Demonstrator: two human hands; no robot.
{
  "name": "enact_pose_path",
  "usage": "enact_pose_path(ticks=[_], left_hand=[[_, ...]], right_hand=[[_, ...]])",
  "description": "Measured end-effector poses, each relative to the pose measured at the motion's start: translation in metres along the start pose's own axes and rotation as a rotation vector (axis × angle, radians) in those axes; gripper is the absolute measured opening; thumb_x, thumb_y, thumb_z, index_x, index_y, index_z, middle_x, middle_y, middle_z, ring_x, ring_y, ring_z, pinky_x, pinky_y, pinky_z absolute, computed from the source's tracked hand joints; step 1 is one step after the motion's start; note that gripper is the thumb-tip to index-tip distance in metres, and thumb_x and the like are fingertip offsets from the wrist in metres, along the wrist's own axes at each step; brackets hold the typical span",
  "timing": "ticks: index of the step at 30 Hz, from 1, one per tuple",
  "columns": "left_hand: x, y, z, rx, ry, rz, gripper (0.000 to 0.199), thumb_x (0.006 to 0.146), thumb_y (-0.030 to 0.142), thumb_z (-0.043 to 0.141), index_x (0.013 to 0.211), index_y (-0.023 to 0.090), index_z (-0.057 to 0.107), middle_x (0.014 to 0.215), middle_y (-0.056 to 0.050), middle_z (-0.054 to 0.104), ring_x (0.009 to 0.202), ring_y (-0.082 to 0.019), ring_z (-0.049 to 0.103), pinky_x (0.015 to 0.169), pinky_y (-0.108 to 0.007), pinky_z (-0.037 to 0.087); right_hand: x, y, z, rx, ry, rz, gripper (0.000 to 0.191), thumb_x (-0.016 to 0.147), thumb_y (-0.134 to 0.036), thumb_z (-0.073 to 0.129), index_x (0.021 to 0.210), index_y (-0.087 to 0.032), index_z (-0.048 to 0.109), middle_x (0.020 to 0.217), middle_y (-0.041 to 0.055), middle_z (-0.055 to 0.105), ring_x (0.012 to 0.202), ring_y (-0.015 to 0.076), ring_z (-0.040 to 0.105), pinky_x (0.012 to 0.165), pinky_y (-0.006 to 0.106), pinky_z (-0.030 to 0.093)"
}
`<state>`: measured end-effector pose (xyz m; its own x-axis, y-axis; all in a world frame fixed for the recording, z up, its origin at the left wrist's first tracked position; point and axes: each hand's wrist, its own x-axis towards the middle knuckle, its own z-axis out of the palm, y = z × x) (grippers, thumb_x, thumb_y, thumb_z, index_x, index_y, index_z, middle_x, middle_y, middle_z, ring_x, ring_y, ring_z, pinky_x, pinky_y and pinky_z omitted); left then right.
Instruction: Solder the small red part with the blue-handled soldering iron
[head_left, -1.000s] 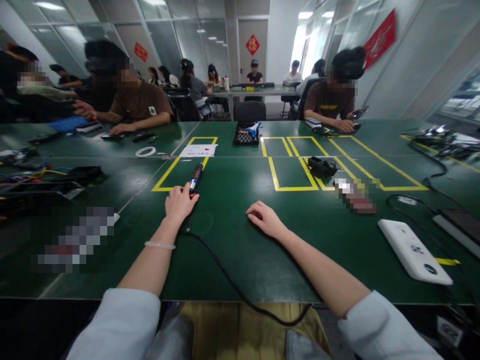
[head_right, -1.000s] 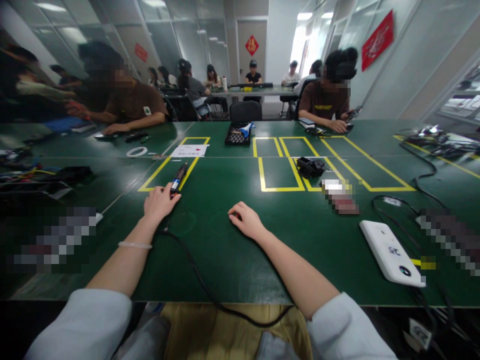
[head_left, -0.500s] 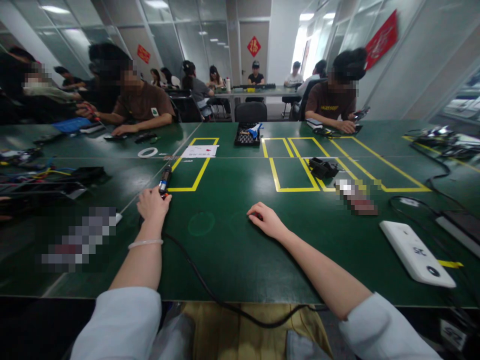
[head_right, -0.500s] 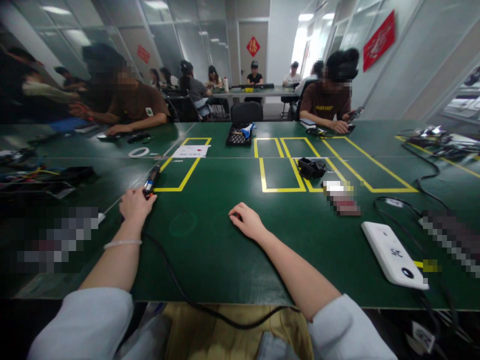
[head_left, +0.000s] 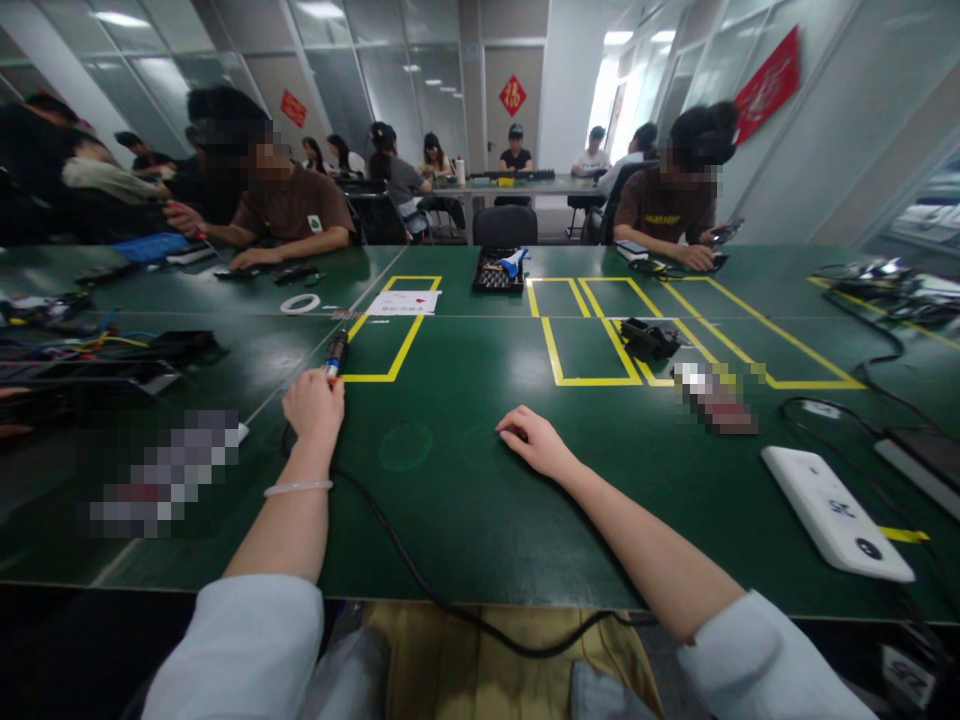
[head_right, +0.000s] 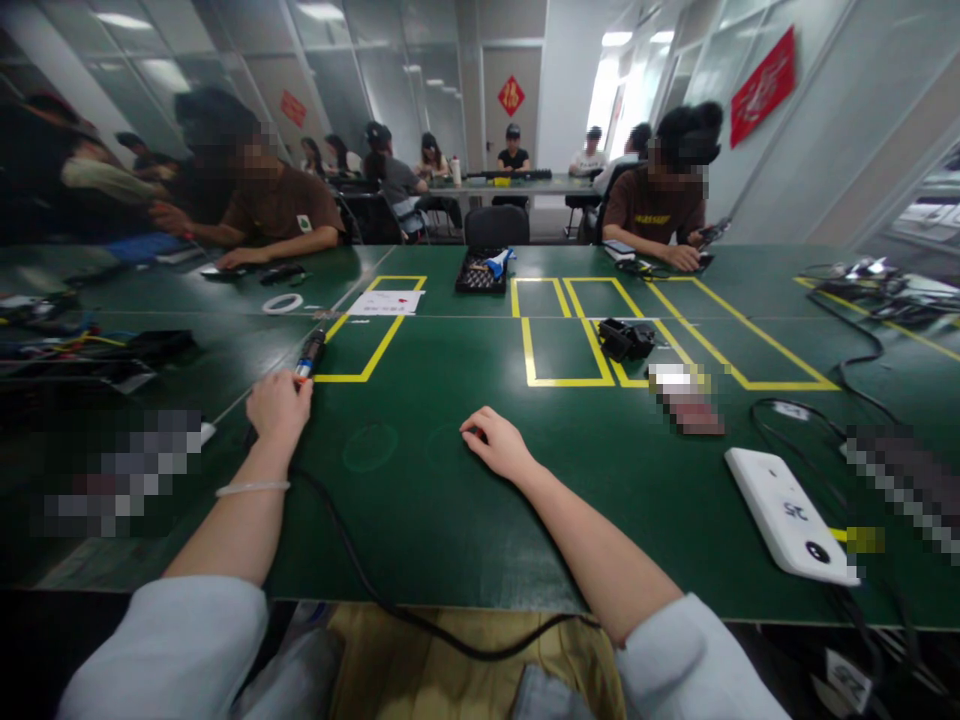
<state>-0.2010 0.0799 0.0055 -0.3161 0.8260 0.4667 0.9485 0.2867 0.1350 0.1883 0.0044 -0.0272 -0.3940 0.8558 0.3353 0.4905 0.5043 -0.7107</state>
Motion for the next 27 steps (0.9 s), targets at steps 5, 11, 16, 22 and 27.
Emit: enact_pose_path(ticks=[5,11,16,22,27], left_hand=[[-0.013,0.034,0.000,-0.418,-0.092,0.185,0.036,0.090,0.044,0.045,0.106,0.017,0.063,0.096,-0.008,0.068,0.088,-0.023,0.063,0.083,-0.033,0.046],[-0.059,0.112,-0.013,-0.841,-0.494,0.553,0.036,0.087,0.044,0.053,0.107,0.019,0.068,0.101,-0.007,0.067,0.089,-0.018,0.062,0.080,-0.029,0.047],[-0.096,0.148,-0.025,-0.969,-0.847,0.667,0.041,0.087,0.038,0.056,0.122,0.017,0.059,0.096,-0.006,0.064,0.082,-0.015,0.060,0.074,-0.027,0.047],[-0.104,0.150,-0.025,-1.129,-1.055,0.607,0.046,0.085,0.035,0.060,0.125,0.015,0.051,0.098,-0.007,0.064,0.088,-0.016,0.062,0.081,-0.030,0.047],[-0.104,0.151,-0.025,-1.171,-1.080,0.544,0.043,0.084,0.037,0.061,0.120,0.015,0.050,0.094,-0.006,0.065,0.088,-0.016,0.062,0.081,-0.031,0.047]], right_hand=[[0.001,0.000,0.000,-0.012,-0.013,-0.007,0.011,0.089,-0.020,0.055,0.094,-0.019,0.065,0.093,0.0036,0.059,0.077,0.0132,0.056,0.073,0.026,0.044],[0.001,0.000,0.001,0.007,0.000,0.008,0.015,0.088,-0.019,0.056,0.101,-0.019,0.063,0.094,0.0033,0.060,0.075,0.0126,0.056,0.072,0.026,0.044],[0.000,-0.001,0.002,0.106,0.009,-0.003,0.035,0.084,-0.019,0.060,0.118,-0.019,0.053,0.096,0.0021,0.060,0.072,0.0115,0.055,0.070,0.026,0.045],[0.000,-0.007,0.001,0.073,-0.068,-0.087,0.015,0.082,-0.022,0.064,0.096,-0.019,0.060,0.091,0.0018,0.059,0.076,0.0130,0.055,0.072,0.026,0.045],[0.000,-0.009,0.004,0.051,-0.071,-0.066,0.014,0.081,-0.020,0.064,0.095,-0.019,0.060,0.089,0.0017,0.059,0.076,0.0133,0.055,0.072,0.026,0.044]])
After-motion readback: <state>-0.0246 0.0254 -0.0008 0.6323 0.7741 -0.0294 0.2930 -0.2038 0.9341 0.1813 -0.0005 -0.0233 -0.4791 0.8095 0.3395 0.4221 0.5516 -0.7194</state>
